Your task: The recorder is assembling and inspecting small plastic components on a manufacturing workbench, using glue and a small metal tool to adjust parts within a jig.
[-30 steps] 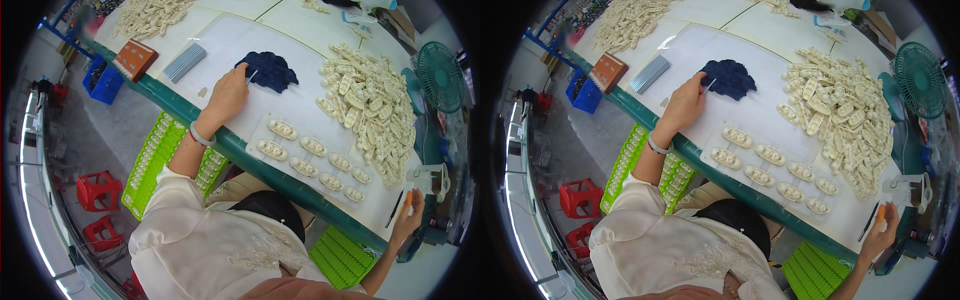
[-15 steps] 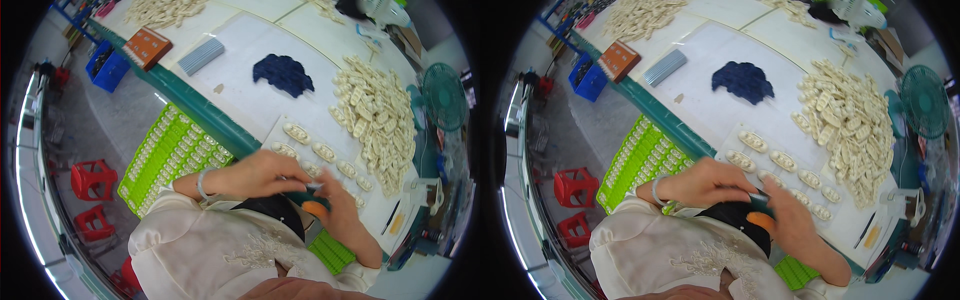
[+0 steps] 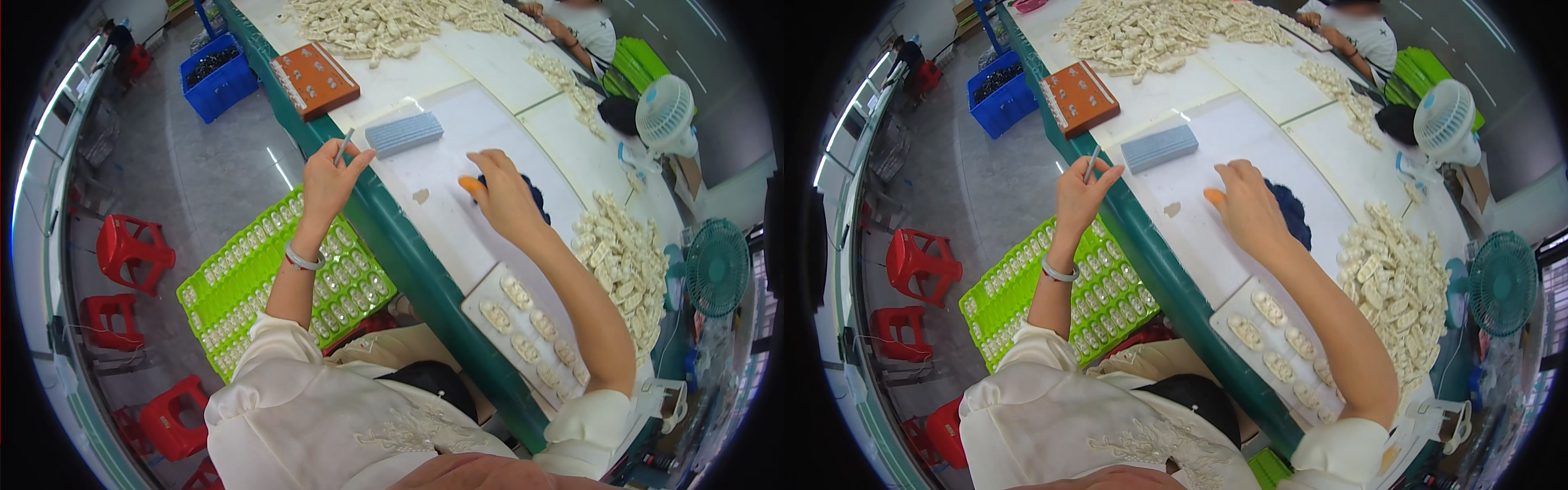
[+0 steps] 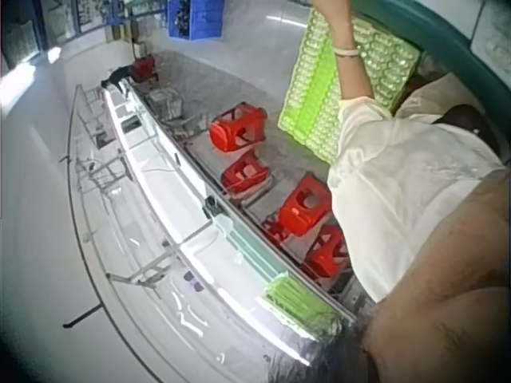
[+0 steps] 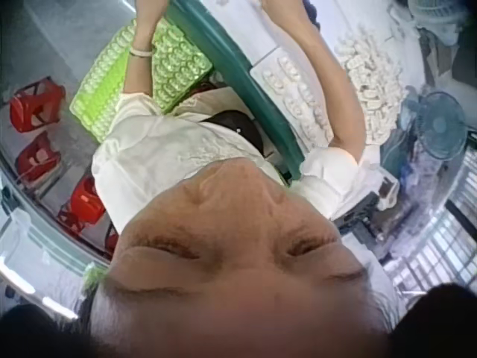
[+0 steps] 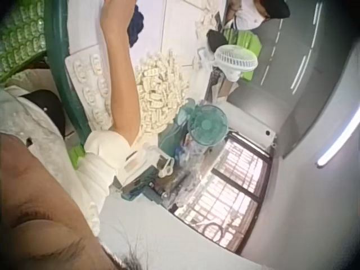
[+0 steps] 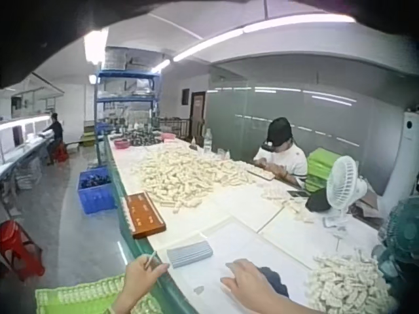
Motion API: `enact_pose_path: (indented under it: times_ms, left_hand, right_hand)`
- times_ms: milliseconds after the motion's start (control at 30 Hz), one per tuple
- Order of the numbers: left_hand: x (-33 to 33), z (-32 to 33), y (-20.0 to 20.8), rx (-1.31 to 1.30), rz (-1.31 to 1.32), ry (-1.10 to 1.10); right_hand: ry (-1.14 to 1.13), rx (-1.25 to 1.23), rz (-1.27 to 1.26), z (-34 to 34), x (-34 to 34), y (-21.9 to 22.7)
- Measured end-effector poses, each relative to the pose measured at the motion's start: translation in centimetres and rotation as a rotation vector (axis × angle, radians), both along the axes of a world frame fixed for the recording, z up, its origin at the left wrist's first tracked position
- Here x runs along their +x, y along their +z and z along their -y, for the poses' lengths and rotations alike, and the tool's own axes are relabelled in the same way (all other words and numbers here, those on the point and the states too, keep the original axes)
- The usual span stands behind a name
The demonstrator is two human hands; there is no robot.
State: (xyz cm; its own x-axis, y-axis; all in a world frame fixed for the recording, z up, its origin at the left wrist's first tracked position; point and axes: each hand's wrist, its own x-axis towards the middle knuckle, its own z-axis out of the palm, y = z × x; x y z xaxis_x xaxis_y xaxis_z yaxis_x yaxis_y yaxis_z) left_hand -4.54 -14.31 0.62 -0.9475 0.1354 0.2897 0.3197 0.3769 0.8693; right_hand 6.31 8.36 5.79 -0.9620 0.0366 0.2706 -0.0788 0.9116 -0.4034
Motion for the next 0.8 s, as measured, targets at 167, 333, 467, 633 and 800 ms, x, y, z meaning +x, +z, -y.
enact_pose_path:
  times_ms: [167,333,467,633,800]
  left_hand:
    - [-3.3,-1.3,-1.8,-0.04,-0.006,0.053]
    - [-3.0,-1.3,-2.9,-0.028,0.033,-0.033]
    - [-2.4,-1.9,-2.4,-0.053,0.072,-0.082]
    - [-2.0,-1.7,-1.4,-0.036,0.134,-0.121]
    - [-2.3,-2.1,-1.7,-0.05,0.025,-0.165]
  right_hand:
    - [-0.2,-0.192,-0.018,-1.7,-9.1,-4.4]
    - [-0.301,-0.554,0.133,0.1,-11.6,-4.4]
    - [-0.336,-0.534,0.172,0.1,-12.7,-3.4]
    - [-0.383,-0.593,0.126,0.3,-12.3,-3.3]
    - [-0.393,-0.683,0.104,0.2,-12.2,-3.4]
